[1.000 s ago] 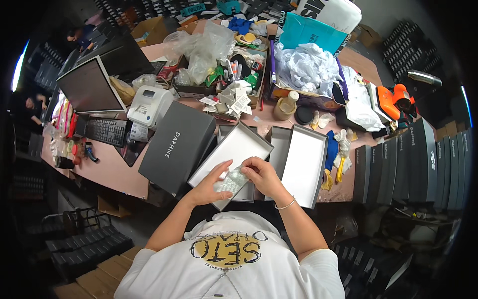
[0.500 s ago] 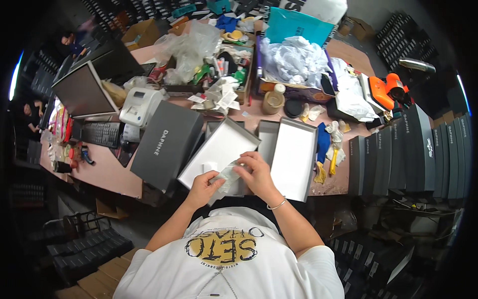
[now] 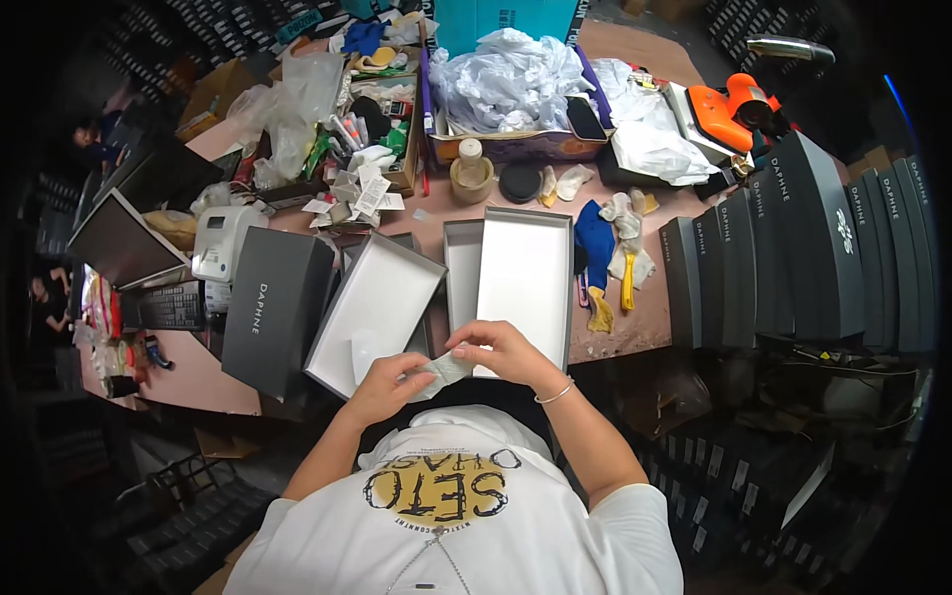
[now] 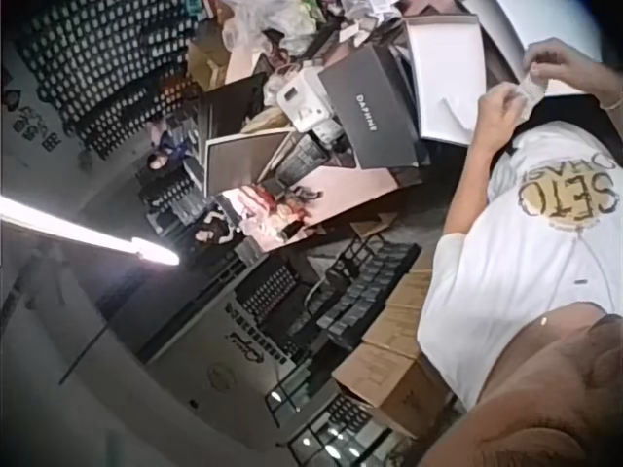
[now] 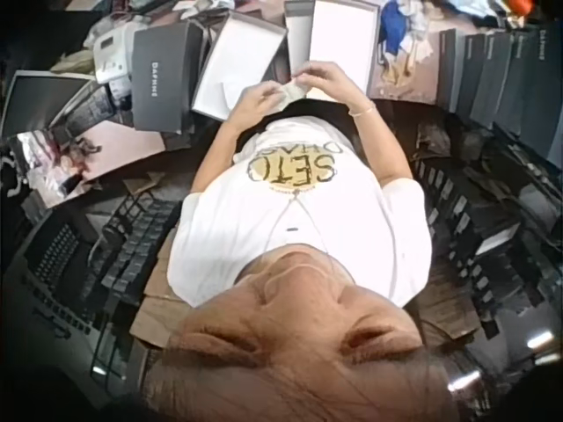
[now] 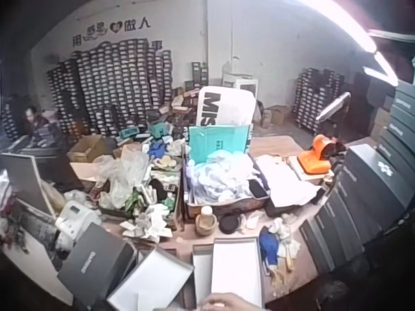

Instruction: Pack shoes into boxes and apply product labels at a workstation.

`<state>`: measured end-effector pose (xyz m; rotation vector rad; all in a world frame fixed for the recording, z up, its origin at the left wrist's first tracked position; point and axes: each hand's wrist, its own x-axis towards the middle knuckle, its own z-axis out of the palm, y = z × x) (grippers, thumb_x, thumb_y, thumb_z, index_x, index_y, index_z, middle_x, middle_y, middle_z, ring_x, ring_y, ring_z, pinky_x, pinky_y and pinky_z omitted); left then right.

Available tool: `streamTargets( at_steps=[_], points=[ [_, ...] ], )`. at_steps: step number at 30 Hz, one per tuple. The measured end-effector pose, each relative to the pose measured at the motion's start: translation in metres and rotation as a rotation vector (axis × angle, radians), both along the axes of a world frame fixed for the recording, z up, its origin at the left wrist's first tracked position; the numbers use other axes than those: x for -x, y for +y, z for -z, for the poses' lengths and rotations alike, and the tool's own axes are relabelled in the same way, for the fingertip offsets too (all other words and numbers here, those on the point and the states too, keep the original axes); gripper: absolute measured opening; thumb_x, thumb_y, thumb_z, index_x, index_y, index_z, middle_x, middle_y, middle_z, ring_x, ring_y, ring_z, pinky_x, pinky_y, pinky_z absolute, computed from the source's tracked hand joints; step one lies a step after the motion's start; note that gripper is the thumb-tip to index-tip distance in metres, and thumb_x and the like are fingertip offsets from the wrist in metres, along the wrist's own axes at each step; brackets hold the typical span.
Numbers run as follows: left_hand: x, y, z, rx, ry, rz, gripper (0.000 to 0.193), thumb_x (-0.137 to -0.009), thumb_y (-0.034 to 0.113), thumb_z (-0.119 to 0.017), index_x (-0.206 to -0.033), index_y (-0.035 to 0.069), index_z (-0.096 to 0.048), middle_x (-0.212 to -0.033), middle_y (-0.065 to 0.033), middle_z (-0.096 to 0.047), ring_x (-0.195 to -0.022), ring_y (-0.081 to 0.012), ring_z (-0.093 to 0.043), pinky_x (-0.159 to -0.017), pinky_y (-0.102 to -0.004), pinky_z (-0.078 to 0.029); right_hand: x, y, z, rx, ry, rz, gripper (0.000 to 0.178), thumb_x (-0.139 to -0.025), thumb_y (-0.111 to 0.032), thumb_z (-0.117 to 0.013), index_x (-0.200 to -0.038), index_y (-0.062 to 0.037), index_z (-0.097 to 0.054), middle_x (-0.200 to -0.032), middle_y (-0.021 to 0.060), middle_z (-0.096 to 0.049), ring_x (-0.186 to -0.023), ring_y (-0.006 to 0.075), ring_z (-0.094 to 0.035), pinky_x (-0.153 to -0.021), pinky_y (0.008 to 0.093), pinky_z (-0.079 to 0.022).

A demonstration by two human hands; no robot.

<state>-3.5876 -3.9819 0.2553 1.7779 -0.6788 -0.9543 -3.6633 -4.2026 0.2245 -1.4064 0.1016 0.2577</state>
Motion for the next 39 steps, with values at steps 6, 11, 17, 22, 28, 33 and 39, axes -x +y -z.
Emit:
streamTargets(
  at_steps=[6,11,17,22,28,33,39],
  points=[
    [0.01,-0.001,0.018,-0.051,0.0,-0.111,0.017,-0.089,0.015,-0.062,-0.096,-0.001,-0.065,-0.078,-0.0064,-0.064,-0.071,-0.0108,-0.058,-0.062,-0.0262,-0.047,0.01,0.003,-0.007,0.457,-0.231,0.101,0.012,-0.083,-0.01,-0.067,-0.092,-0.0009,-0.066,-0.084,0.0101,-0.064,-0.078,0.0201,-0.061,-0.073,0.029,-0.048],
    [0.026,-0.003,0.026,0.012,-0.033,-0.274,0.013,-0.088,0.009,-0.062,-0.092,-0.003,-0.065,-0.078,-0.0049,-0.065,-0.068,-0.0068,-0.057,-0.06,-0.0225,-0.046,0.029,-0.019,0.03,0.28,0.035,0.508,0.01,-0.089,-0.008,-0.06,-0.092,0.0,-0.064,-0.079,0.0023,-0.062,-0.074,0.0119,-0.057,-0.066,0.0243,-0.046],
    [0.011,0.032,0.042,0.212,0.198,-0.554,0.019,-0.089,0.014,-0.064,-0.093,-0.004,-0.063,-0.079,-0.0036,-0.066,-0.065,-0.0048,-0.058,-0.056,-0.0192,-0.046,0.005,-0.08,0.042,0.35,0.131,0.688,0.015,-0.085,-0.012,-0.064,-0.093,0.0001,-0.061,-0.079,0.0015,-0.06,-0.073,0.0097,-0.055,-0.064,0.0239,-0.045],
    [0.018,0.012,0.034,0.204,0.196,-0.455,0.021,-0.089,0.016,-0.065,-0.096,-0.003,-0.064,-0.078,-0.0009,-0.063,-0.066,-0.0036,-0.055,-0.058,-0.0193,-0.045,-0.031,-0.075,0.112,1.115,0.065,0.447,0.032,-0.074,-0.019,-0.074,-0.099,-0.0039,-0.06,-0.083,0.0119,-0.062,-0.079,0.0276,-0.063,-0.069,0.0364,-0.051],
    [0.023,0.012,0.041,0.238,0.333,-0.522,0.021,-0.09,0.017,-0.064,-0.097,-0.002,-0.063,-0.081,-0.0032,-0.065,-0.068,-0.0054,-0.057,-0.06,-0.0202,-0.046,-0.048,-0.061,0.072,1.366,0.16,0.398,0.057,-0.068,-0.024,-0.079,-0.114,-0.0069,-0.05,-0.102,0.0199,-0.054,-0.088,0.0383,-0.06,-0.073,0.0436,-0.051],
    [0.017,0.017,0.043,0.277,0.35,-0.605,0.018,-0.089,0.014,-0.064,-0.095,-0.003,-0.062,-0.082,-0.0041,-0.065,-0.069,-0.0062,-0.058,-0.062,-0.0202,-0.047,-0.033,-0.045,0.053,1.083,-0.22,0.464,0.054,-0.073,-0.021,-0.077,-0.117,-0.0023,-0.052,-0.1,0.0174,-0.054,-0.078,0.03,-0.059,-0.07,0.0378,-0.05],
    [0.009,0.027,0.041,0.2,0.191,-0.525,0.017,-0.085,0.014,-0.067,-0.093,-0.001,-0.064,-0.076,-0.0002,-0.063,-0.069,-0.0038,-0.053,-0.059,-0.0217,-0.043,-0.029,0.061,-0.027,0.455,-0.131,-0.108,0.034,-0.08,-0.017,-0.073,-0.107,-0.0003,-0.062,-0.087,0.0102,-0.063,-0.073,0.0129,-0.058,-0.062,0.0273,-0.049]
  ],
)
